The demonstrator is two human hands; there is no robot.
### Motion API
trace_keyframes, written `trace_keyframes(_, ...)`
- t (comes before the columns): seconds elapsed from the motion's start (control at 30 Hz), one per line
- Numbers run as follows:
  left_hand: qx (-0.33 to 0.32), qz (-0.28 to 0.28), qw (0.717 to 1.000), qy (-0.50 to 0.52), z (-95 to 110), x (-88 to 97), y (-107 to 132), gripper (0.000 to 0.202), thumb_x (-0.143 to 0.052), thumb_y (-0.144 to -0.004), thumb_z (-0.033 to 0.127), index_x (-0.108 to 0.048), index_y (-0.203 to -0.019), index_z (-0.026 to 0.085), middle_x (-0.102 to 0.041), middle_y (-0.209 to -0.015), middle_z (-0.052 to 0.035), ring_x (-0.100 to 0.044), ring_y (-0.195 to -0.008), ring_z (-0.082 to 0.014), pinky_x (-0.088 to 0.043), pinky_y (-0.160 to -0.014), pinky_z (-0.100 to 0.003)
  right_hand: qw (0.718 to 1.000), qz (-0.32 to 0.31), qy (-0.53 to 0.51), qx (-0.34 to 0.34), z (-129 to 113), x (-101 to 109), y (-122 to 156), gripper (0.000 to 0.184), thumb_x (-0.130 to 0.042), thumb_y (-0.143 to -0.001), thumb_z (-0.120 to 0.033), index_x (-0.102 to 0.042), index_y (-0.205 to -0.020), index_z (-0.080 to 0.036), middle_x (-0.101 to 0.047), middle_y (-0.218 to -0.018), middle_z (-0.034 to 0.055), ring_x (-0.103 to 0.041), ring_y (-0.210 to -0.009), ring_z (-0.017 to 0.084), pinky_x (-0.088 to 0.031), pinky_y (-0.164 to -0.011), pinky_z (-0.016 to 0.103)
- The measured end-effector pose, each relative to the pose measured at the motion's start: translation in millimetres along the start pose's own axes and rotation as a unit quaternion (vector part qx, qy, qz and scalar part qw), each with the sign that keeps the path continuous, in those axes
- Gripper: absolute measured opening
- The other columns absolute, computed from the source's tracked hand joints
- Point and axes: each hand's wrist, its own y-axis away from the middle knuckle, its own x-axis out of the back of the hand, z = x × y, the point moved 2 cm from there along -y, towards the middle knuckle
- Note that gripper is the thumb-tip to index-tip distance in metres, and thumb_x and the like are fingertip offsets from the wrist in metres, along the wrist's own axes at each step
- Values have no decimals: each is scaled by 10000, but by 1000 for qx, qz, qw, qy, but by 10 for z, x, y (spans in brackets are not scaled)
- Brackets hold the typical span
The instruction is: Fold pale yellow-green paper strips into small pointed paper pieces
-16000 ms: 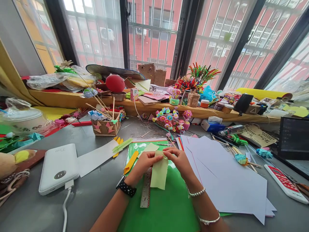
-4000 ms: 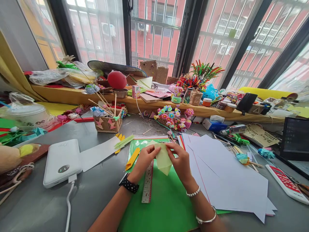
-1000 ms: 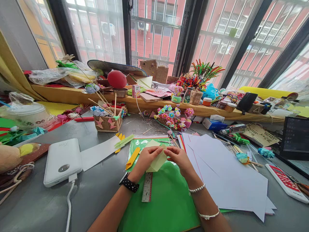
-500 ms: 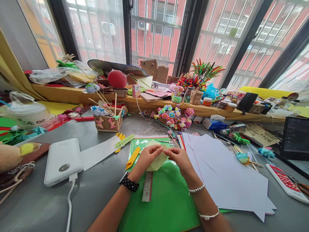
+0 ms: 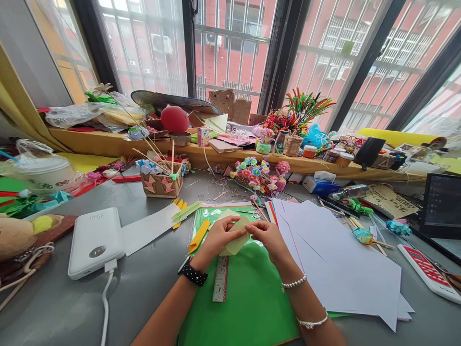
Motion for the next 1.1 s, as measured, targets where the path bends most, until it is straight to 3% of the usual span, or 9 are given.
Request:
trace_keyframes(0.33, 14, -35, 999, 37, -22, -17, 2, 451, -647, -557, 322, -501, -941, 135, -588, -717, -22, -545, -602, -136, -377, -483, -199, 999, -10, 5, 33, -13, -12, 7, 183, -646, -571, -310, -607, -569, -132, -537, -524, -14, -458, -528, 92, -374, -516, 214)
trace_keyframes(0.6, 27, -67, 994, 87, -24, -11, 3, 431, -650, -568, 284, -451, -927, 155, -585, -699, -9, -550, -583, -126, -390, -492, -202, 997, -32, 25, 69, -73, -26, 26, 254, -574, -631, -383, -618, -610, -134, -554, -580, 3, -497, -580, 118, -411, -533, 232)
trace_keyframes(0.77, 22, -41, 994, 102, 7, 3, 21, 419, -636, -587, 295, -443, -937, 170, -592, -723, -9, -549, -577, -118, -384, -476, -192, 993, -50, 77, 68, -46, -7, -13, 308, -528, -658, -454, -576, -653, -149, -549, -574, 3, -513, -562, 122, -408, -509, 226)
trace_keyframes(0.97, 44, -29, 993, 110, 57, 9, 36, 420, -640, -572, 301, -441, -918, 170, -596, -721, -7, -548, -564, -113, -390, -478, -193, 947, -58, 269, 165, -52, 1, -26, 399, -338, -780, -471, -476, -539, -184, -464, -474, -17, -429, -458, 103, -322, -465, 215)
trace_keyframes(1.1, 50, -9, 993, 104, 75, 17, 44, 414, -651, -555, 314, -450, -889, 175, -589, -699, 6, -543, -549, -109, -393, -472, -192, 915, -63, 330, 225, -97, -46, 23, 362, -324, -807, -414, -460, -557, -190, -469, -512, -12, -433, -497, 118, -304, -492, 224)
